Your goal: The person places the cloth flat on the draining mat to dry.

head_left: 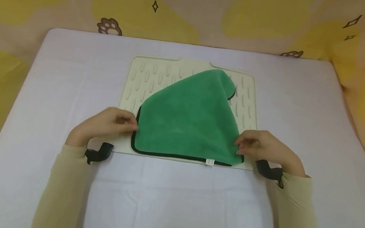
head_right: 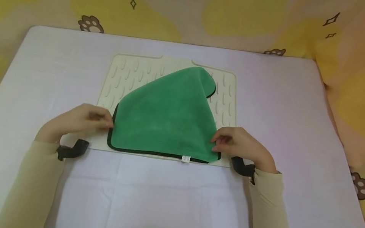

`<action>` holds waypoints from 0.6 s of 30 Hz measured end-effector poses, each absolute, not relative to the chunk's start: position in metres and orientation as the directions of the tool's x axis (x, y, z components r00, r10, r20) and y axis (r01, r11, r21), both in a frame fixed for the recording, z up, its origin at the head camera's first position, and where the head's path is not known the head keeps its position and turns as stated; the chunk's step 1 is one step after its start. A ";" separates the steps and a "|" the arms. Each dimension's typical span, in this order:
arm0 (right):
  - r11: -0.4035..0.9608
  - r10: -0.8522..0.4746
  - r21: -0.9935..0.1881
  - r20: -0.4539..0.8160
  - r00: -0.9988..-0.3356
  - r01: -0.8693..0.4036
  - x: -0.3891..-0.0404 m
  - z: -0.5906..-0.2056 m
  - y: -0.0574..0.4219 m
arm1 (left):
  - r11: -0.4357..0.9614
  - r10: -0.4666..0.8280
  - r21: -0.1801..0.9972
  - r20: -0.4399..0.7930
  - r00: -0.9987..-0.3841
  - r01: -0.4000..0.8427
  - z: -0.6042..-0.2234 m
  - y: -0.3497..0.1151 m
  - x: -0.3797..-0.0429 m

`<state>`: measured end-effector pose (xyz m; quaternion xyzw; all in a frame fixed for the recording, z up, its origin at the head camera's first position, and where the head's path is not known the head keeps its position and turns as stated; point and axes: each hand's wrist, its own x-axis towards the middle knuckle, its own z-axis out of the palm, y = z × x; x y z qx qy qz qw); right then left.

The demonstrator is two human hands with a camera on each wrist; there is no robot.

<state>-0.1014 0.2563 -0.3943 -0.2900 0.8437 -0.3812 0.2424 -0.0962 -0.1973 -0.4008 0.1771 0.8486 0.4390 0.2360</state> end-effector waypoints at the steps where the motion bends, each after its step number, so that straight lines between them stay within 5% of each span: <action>1: 0.550 -0.649 -0.786 -0.189 -0.737 -0.282 -0.109 -0.392 0.257 | 0.533 0.463 0.844 -0.237 -0.854 0.054 -0.401 -0.201 -0.106; 4: 0.598 -0.536 -0.776 -0.201 -0.820 -0.201 -0.133 -0.386 0.257 | 0.499 0.332 0.866 -0.211 -0.919 -0.019 -0.401 -0.205 -0.135; 8: 0.613 -0.364 -0.788 -0.230 -0.903 -0.047 -0.163 -0.387 0.249 | 0.499 0.274 0.863 -0.250 -0.929 -0.085 -0.404 -0.195 -0.164; 18: 0.445 -0.247 -0.890 -0.227 -0.942 0.098 -0.199 -0.401 0.227 | 0.510 0.288 0.855 -0.270 -0.919 -0.092 -0.403 -0.163 -0.186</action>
